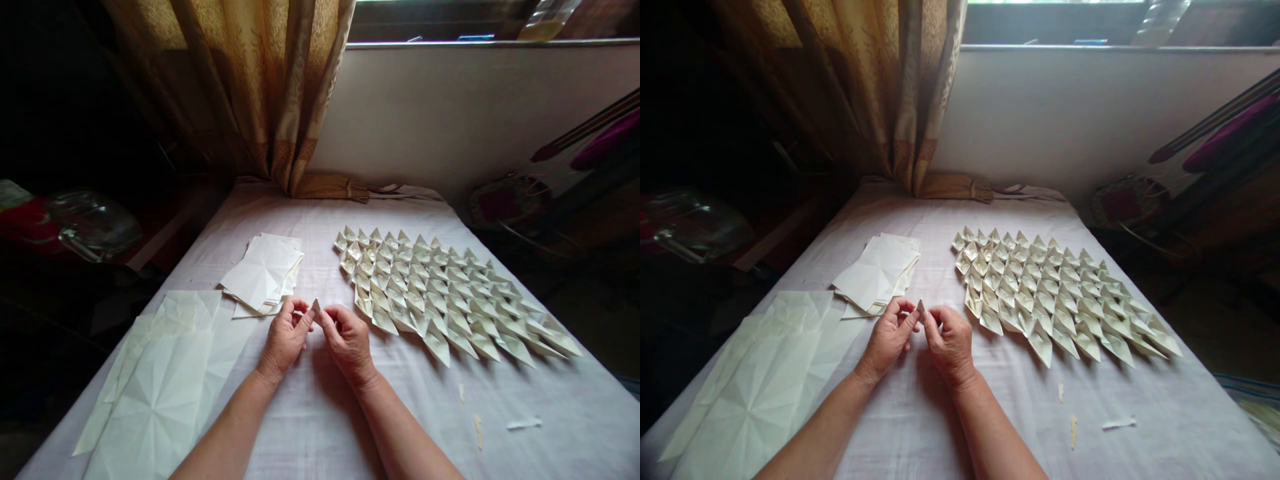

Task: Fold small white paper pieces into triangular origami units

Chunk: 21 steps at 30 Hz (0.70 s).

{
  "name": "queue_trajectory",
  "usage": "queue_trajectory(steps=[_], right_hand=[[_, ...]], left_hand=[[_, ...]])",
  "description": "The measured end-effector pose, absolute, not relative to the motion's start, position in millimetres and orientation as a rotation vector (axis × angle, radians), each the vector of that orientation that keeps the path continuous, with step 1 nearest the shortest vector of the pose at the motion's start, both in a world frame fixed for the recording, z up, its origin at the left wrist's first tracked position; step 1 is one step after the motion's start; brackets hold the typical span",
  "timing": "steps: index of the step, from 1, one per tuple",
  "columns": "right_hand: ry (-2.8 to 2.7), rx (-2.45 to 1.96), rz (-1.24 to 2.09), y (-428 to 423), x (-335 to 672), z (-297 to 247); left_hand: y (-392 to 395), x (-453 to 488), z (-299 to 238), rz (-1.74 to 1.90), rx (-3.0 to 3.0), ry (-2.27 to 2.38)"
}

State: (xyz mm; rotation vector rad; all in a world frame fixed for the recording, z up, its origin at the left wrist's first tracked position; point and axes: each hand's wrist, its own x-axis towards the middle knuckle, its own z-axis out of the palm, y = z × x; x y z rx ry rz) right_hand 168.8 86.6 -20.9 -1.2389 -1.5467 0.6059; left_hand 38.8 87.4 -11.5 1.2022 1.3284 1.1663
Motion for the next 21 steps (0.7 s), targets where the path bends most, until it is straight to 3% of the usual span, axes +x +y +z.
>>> queue_trajectory(steps=[6, 21], right_hand=[[-1.611, -1.192, 0.502, 83.9, 168.2, -17.8], [-1.425, -1.055, 0.966, 90.2, 169.6, -27.4]], left_hand=[[83.2, 37.3, -13.0, 1.161, 1.249, 1.342], [84.6, 28.3, -10.3, 1.110, 1.216, 1.243]])
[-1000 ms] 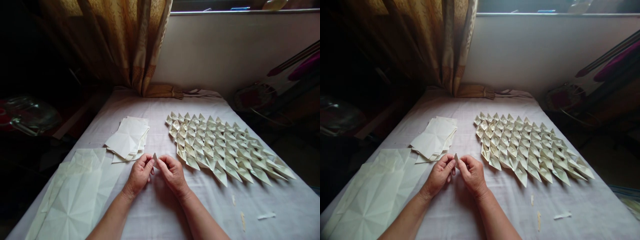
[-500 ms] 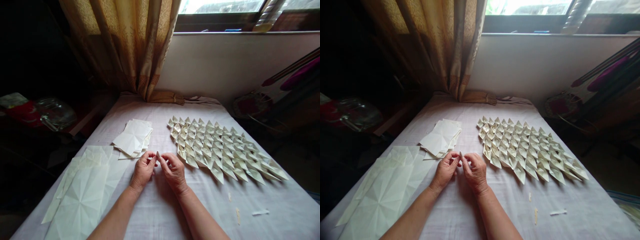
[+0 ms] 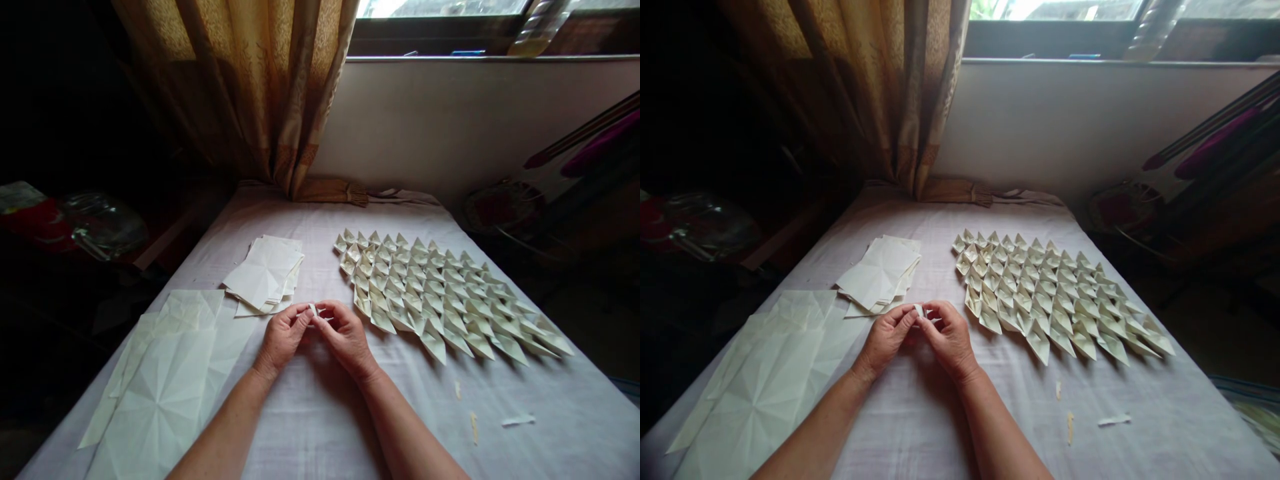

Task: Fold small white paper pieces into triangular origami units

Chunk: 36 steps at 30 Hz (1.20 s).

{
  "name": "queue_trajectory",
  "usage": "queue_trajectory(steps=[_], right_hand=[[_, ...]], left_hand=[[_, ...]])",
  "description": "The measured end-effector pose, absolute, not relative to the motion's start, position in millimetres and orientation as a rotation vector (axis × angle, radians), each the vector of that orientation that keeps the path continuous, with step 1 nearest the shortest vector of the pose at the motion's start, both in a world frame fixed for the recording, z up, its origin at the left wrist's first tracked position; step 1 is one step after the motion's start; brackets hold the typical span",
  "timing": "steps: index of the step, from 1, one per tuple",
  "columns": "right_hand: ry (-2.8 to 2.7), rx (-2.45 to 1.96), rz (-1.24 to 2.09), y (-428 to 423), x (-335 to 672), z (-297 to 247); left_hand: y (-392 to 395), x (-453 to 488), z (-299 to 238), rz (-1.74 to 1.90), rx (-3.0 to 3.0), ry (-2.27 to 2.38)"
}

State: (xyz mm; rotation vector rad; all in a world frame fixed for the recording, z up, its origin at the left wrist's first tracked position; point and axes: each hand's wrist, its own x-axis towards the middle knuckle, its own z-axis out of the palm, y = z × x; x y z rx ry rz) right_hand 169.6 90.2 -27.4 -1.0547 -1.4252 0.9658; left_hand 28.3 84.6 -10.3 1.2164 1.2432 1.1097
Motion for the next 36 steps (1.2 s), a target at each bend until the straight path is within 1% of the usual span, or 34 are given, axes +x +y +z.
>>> queue_trajectory(steps=[5, 9, 13, 20, 36], right_hand=[[-1.310, -1.007, 1.127, 94.5, 172.3, -34.0], [-1.315, -0.992, 1.108, 94.4, 172.3, -33.8], [-1.328, -0.977, 1.110, 92.9, 171.4, -30.5], [-1.287, -0.972, 1.231, 93.8, 172.6, -31.2], [-1.319, -1.008, 1.292, 95.4, 176.4, -30.1]], left_hand=[[86.0, 27.9, -17.5, 1.195, 1.371, 1.317], [85.8, 26.2, -18.8, 1.169, 1.467, 1.299], [86.1, 25.2, -17.6, 1.152, 1.380, 1.254], [86.8, 24.6, -18.5, 1.139, 1.320, 1.242], [85.8, 25.0, -17.0, 1.131, 1.302, 1.252]])
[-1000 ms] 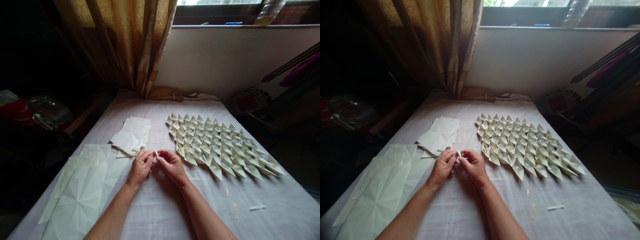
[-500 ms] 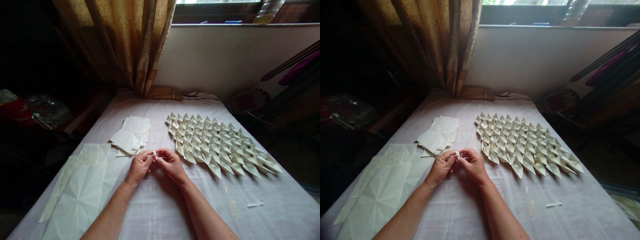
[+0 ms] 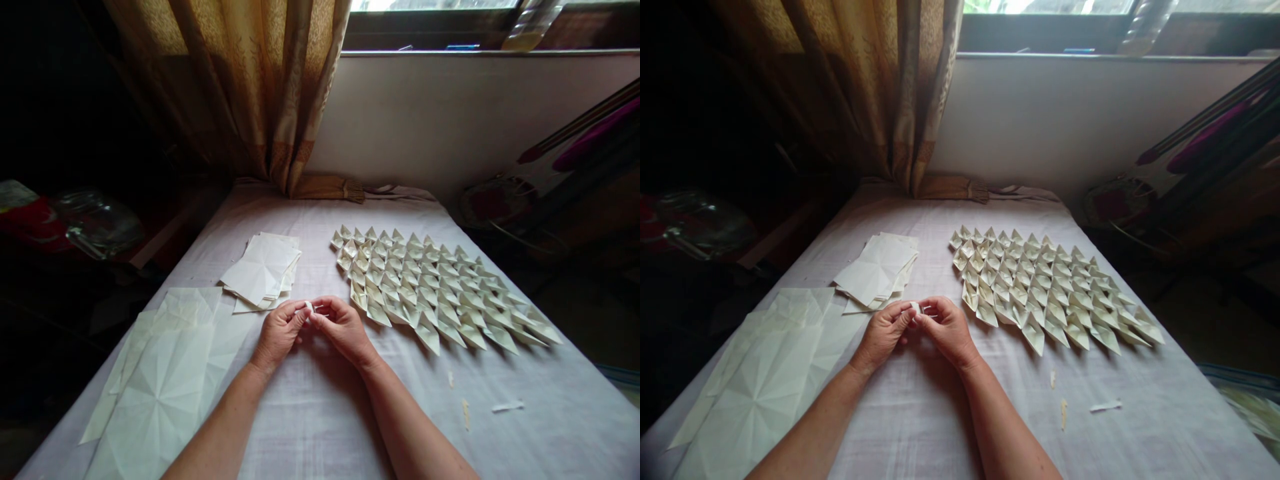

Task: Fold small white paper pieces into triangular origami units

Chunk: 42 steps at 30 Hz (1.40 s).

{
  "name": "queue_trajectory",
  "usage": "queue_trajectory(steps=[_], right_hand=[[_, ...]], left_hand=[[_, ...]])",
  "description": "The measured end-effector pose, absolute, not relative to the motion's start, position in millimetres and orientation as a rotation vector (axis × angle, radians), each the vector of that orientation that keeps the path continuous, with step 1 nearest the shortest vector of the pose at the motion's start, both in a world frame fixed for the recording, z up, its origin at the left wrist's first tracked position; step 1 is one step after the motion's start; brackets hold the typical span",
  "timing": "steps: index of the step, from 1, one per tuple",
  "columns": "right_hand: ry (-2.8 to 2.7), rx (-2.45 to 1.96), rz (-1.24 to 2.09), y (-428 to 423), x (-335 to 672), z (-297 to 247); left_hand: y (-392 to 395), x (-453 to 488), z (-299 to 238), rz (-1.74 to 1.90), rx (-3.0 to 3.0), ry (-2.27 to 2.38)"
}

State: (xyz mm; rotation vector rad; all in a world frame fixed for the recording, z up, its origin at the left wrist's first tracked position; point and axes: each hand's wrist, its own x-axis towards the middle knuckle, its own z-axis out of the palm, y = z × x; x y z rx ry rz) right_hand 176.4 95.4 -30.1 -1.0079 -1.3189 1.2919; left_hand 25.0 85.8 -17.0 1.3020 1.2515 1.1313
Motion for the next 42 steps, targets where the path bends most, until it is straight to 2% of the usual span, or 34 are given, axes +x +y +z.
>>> queue_trajectory(steps=[20, 33, 42], right_hand=[[-1.239, -1.005, 1.357, 90.5, 175.1, -29.5], [-1.514, -1.123, 0.961, 65.5, 178.7, -32.4], [-1.722, -1.295, 0.526, 50.3, 178.7, -33.0]], left_hand=[[85.2, 20.9, -9.8, 0.996, 1.372, 1.225], [77.0, 15.3, -3.8, 0.900, 1.912, 1.198], [53.6, 35.7, -13.3, 0.839, 2.245, 1.497]])
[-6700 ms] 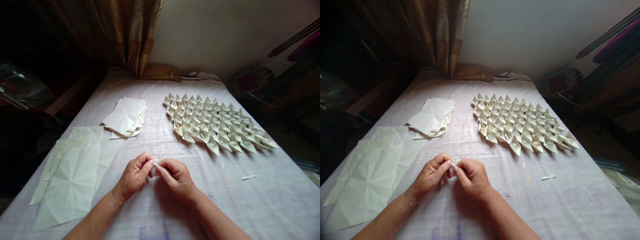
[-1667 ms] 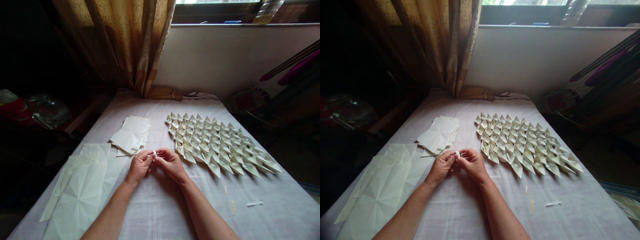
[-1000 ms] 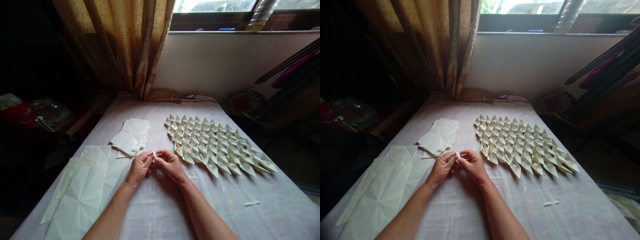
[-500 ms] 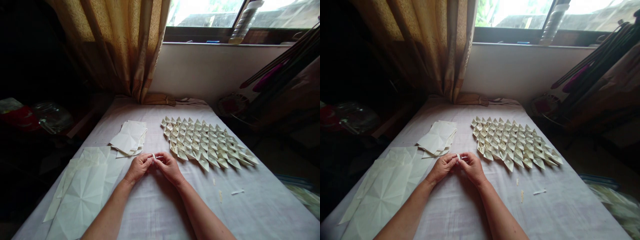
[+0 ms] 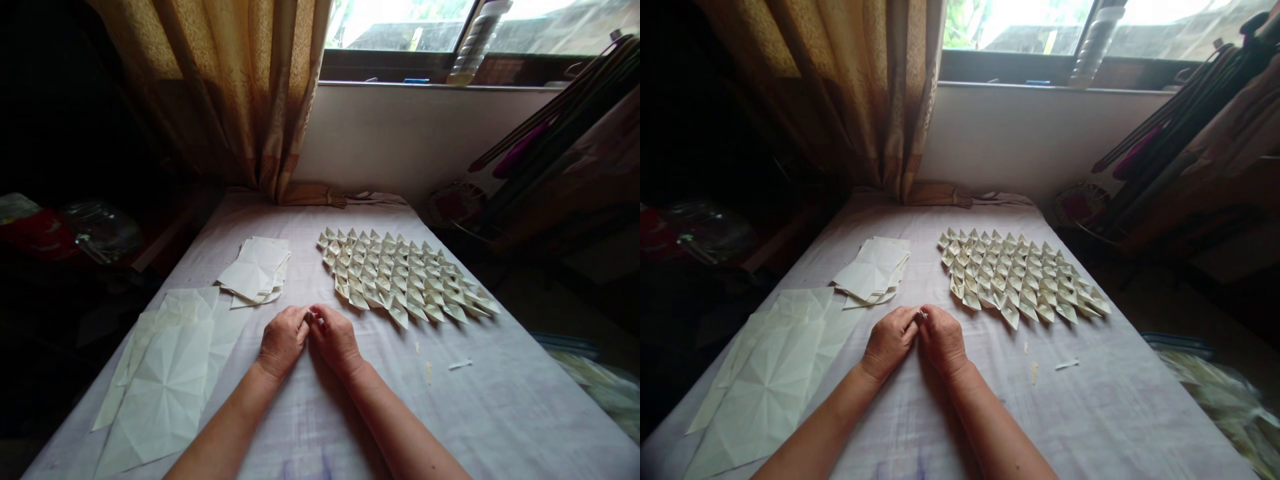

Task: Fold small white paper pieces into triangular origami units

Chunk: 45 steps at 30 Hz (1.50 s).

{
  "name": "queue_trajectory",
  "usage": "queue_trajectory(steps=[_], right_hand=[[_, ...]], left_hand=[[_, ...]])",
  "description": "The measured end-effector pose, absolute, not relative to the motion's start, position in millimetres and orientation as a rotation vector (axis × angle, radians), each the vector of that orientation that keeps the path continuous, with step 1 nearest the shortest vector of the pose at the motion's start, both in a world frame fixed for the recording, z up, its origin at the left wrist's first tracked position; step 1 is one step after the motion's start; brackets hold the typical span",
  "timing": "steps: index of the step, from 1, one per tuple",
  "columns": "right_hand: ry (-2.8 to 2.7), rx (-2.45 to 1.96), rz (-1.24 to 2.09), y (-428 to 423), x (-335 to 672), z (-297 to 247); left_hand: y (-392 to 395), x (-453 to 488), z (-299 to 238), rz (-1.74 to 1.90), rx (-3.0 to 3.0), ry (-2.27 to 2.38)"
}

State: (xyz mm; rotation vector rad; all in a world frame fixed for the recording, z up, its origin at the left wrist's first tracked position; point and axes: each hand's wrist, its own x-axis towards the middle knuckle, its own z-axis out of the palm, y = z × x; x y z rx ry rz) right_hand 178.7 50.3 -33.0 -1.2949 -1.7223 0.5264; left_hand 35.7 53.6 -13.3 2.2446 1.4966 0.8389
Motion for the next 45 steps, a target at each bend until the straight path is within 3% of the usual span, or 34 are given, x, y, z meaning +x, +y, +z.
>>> queue_trajectory(steps=[10, 21, 45], right_hand=[[-1.955, -1.282, 0.231, 44.4, 193.1, -30.6], [-2.177, -1.157, 0.181, 40.8, 204.4, -23.1], [-2.495, -1.099, 0.093, 55.9, 215.5, -21.3]], left_hand=[[49.3, 21.8, -16.5, 0.793, 2.478, 1.469], [53.5, 12.2, -14.1, 0.683, 2.807, 1.229], [49.8, -6.9, 4.1, 0.271, 2.886, 0.977]])
